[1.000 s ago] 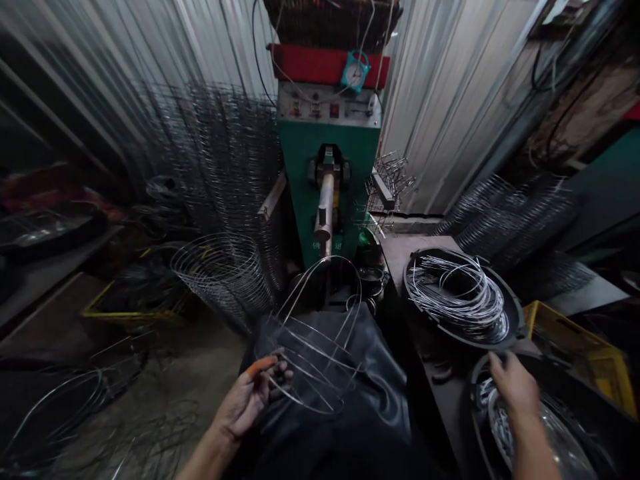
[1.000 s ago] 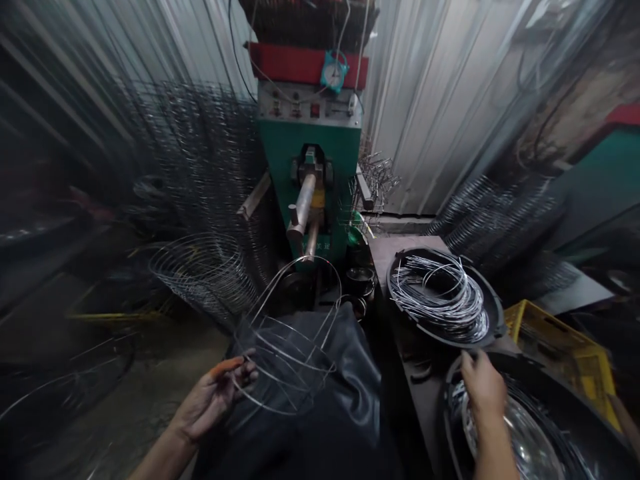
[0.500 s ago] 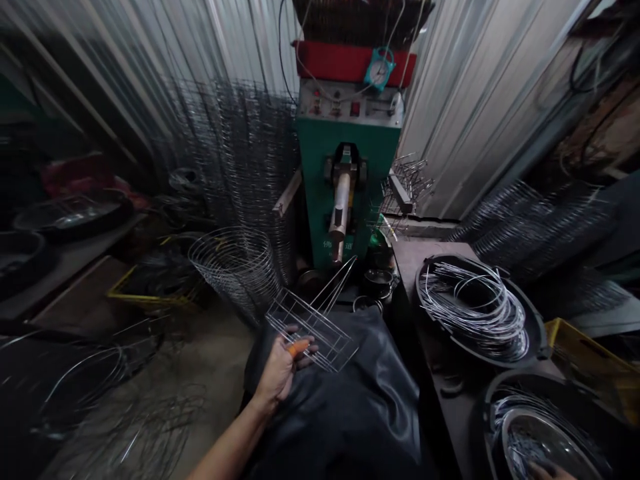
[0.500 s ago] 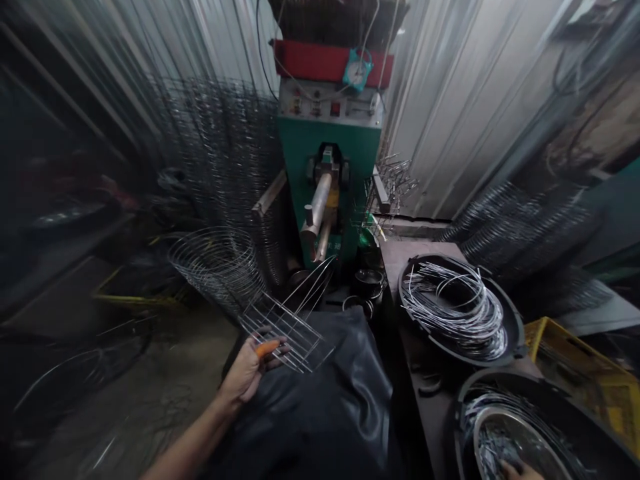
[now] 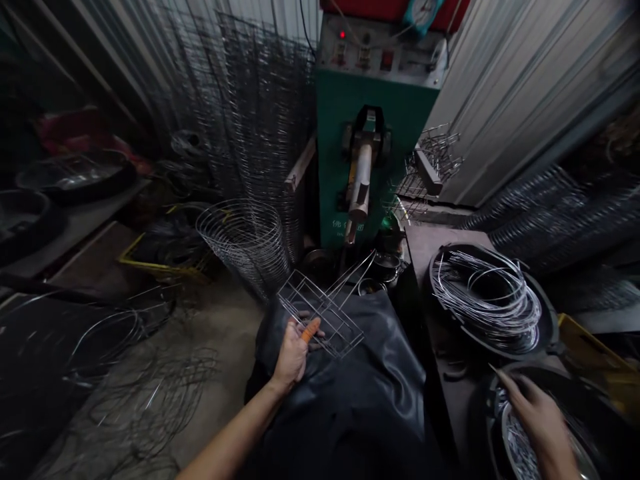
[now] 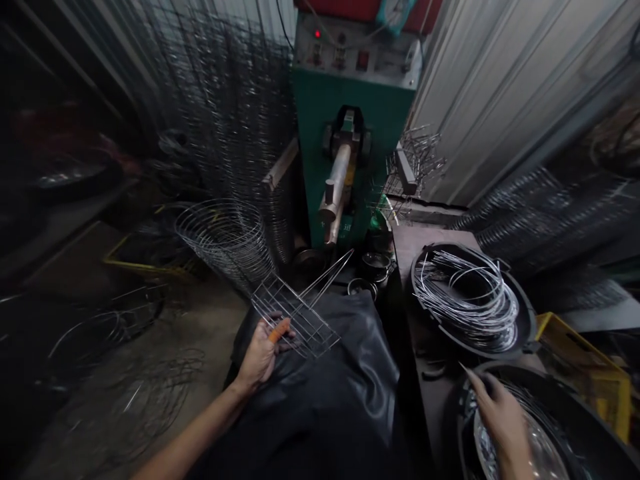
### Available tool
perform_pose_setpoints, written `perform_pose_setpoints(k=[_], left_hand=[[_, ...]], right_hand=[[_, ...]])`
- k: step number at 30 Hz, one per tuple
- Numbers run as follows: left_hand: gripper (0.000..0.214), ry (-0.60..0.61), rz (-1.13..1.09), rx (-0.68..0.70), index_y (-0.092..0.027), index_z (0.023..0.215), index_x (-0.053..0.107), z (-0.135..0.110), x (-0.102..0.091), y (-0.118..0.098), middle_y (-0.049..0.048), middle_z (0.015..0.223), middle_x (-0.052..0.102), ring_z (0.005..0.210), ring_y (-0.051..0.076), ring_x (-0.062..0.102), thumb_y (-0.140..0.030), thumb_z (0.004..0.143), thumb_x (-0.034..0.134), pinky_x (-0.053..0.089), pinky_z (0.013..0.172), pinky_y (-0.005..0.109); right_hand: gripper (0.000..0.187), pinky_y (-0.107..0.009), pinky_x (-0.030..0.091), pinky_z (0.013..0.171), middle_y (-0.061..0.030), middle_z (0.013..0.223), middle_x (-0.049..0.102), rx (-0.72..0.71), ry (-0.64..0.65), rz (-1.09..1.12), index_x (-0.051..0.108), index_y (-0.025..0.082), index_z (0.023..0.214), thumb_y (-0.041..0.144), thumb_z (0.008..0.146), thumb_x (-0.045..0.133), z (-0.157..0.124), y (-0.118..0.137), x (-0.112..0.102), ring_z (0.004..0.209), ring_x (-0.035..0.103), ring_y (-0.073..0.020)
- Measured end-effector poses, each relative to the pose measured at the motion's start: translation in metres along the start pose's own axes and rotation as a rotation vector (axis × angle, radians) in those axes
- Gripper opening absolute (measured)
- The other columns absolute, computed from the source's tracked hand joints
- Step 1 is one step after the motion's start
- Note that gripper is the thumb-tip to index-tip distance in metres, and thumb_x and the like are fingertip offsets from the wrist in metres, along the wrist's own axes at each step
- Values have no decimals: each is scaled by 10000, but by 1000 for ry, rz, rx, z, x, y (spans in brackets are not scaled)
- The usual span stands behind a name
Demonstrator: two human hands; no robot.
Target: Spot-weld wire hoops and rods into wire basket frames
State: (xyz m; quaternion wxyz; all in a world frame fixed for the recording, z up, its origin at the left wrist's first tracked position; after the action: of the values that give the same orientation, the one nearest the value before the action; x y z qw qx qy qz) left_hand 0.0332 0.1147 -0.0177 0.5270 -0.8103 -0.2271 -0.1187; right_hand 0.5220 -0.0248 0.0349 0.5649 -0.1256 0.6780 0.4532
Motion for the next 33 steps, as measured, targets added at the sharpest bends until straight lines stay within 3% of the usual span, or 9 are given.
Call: perform_pose_setpoints(k=[2, 5, 7, 9, 11, 14, 23, 33], left_hand=[[501, 17, 2, 6, -205, 970, 422, -3, 4, -1, -32, 761, 546, 639, 112, 572, -315, 597, 737, 519, 599, 283], [496, 29, 21, 21, -202, 972, 413, -8, 8, -4, -21, 778, 552, 655, 120, 576, -312, 605, 729, 512, 583, 273], [495, 20, 34, 29, -199, 979, 407, -10, 8, -6, -14, 787, 554, 656, 124, 574, -317, 616, 722, 508, 566, 269], [491, 6, 32, 38, -199, 979, 406, -10, 6, -8, -18, 779, 547, 650, 122, 571, -323, 623, 720, 503, 560, 265], [488, 2, 19, 49, -201, 976, 409, -8, 4, -10, -26, 761, 537, 645, 118, 569, -326, 623, 722, 502, 566, 262], [487, 19, 8, 60, -203, 978, 412, -3, 5, -14, -30, 747, 532, 644, 119, 571, -330, 624, 721, 501, 570, 264], [483, 20, -12, 14, -207, 952, 439, 8, 17, -17, -40, 718, 523, 624, 114, 554, -315, 590, 741, 509, 583, 277], [454, 8, -30, -6, -197, 924, 450, 33, 17, -15, -28, 743, 544, 618, 107, 536, -275, 574, 728, 527, 565, 299]], right_hand=[[413, -340, 455, 620, -96, 745, 654, -111, 164, 322, 636, 208, 738, 596, 668, 515, 4, 100, 38, 699, 598, -243], [403, -269, 396, 553, -31, 640, 593, -183, 363, 661, 623, 167, 735, 563, 697, 552, 3, 219, 104, 606, 524, -167], [386, -244, 335, 492, 8, 551, 522, -198, 455, 849, 588, 168, 654, 554, 681, 582, -1, 269, 140, 521, 446, -124], [368, -235, 287, 462, 29, 517, 481, -203, 547, 963, 564, 172, 628, 535, 686, 598, -6, 300, 166, 480, 394, -102], [353, -233, 263, 452, 35, 510, 474, -211, 611, 1013, 552, 175, 627, 517, 698, 602, -10, 316, 177, 464, 373, -94], [358, -236, 261, 453, 36, 501, 470, -233, 639, 1058, 526, 181, 598, 512, 713, 596, -11, 327, 178, 462, 370, -95], [357, -230, 309, 470, 26, 546, 473, -153, 626, 1224, 546, 185, 636, 530, 690, 618, -1, 332, 183, 490, 393, -99], [343, -211, 304, 436, 33, 547, 476, -78, 646, 1261, 549, 176, 640, 499, 638, 666, 16, 343, 197, 469, 391, -82]])
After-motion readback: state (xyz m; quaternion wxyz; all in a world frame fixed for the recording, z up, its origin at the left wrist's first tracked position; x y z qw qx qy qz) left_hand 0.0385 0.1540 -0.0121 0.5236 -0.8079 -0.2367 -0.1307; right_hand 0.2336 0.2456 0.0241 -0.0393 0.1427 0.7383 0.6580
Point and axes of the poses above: each hand's wrist, its own z-axis towards the middle knuckle, its own x-axis out of the palm, y = z × x, the point moved 10 cm from there along z, towards the middle knuckle
